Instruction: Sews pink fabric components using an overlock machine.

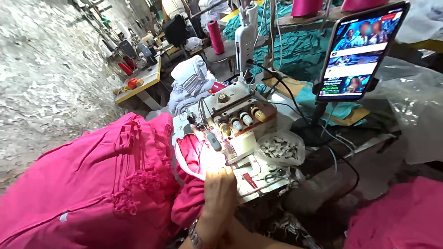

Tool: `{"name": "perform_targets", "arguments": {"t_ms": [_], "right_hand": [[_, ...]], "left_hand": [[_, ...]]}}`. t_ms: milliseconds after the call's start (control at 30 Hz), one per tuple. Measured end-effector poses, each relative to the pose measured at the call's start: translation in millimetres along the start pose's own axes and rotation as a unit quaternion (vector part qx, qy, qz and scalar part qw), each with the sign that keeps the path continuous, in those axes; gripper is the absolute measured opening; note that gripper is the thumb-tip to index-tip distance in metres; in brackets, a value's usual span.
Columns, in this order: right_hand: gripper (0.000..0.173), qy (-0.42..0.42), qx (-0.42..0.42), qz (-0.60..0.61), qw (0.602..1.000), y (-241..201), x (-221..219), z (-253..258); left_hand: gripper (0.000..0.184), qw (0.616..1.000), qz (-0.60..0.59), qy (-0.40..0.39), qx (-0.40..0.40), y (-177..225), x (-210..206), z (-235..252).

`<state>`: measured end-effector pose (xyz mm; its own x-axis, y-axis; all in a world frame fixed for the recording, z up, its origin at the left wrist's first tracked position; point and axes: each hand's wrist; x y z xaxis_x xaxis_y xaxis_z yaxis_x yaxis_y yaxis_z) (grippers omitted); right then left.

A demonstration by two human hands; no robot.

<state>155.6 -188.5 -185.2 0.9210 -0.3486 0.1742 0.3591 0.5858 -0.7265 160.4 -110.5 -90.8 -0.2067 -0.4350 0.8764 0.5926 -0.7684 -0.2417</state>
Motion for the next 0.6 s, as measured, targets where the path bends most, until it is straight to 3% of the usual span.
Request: {"name": "perform_targets", "arguments": {"t_ms": [100,200,333,433,500,600], "right_hand": [[0.021,0.032,-0.010,0.012,0.999,-5,6,8],[0.031,0.113,-0.028,0.019,0.993,10,7,7],[0.027,0.245,-0.119,0.030,0.962,15,23,17],[0.034,0.209,-0.234,0.055,0.948,7,45,38],[0.041,0.145,-0.294,0.107,0.939,3,57,53],[0.032,0.118,-0.308,0.083,0.940,11,70,64]], "left_hand": [[0.021,0.998,-0.040,-0.033,0.022,-21,1,14],[0.026,0.976,-0.158,-0.111,0.101,-51,-9,33],[0.017,0.939,-0.308,-0.044,0.145,-86,-48,37],[0.019,0.947,-0.267,-0.030,0.174,-73,-35,19],[0.026,0.946,-0.240,-0.094,0.198,-51,-14,-1],[0.027,0.932,-0.312,-0.125,0.133,-12,-5,-41]]}}
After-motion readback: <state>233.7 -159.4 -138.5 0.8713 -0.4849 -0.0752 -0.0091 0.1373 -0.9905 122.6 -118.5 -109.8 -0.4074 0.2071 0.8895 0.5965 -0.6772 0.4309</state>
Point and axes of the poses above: each hand's wrist, its own z-axis towards the middle knuckle, its own x-axis out of the back of the hand, y = z × x, and after that the axes turned 12 degrees about x, right-handed
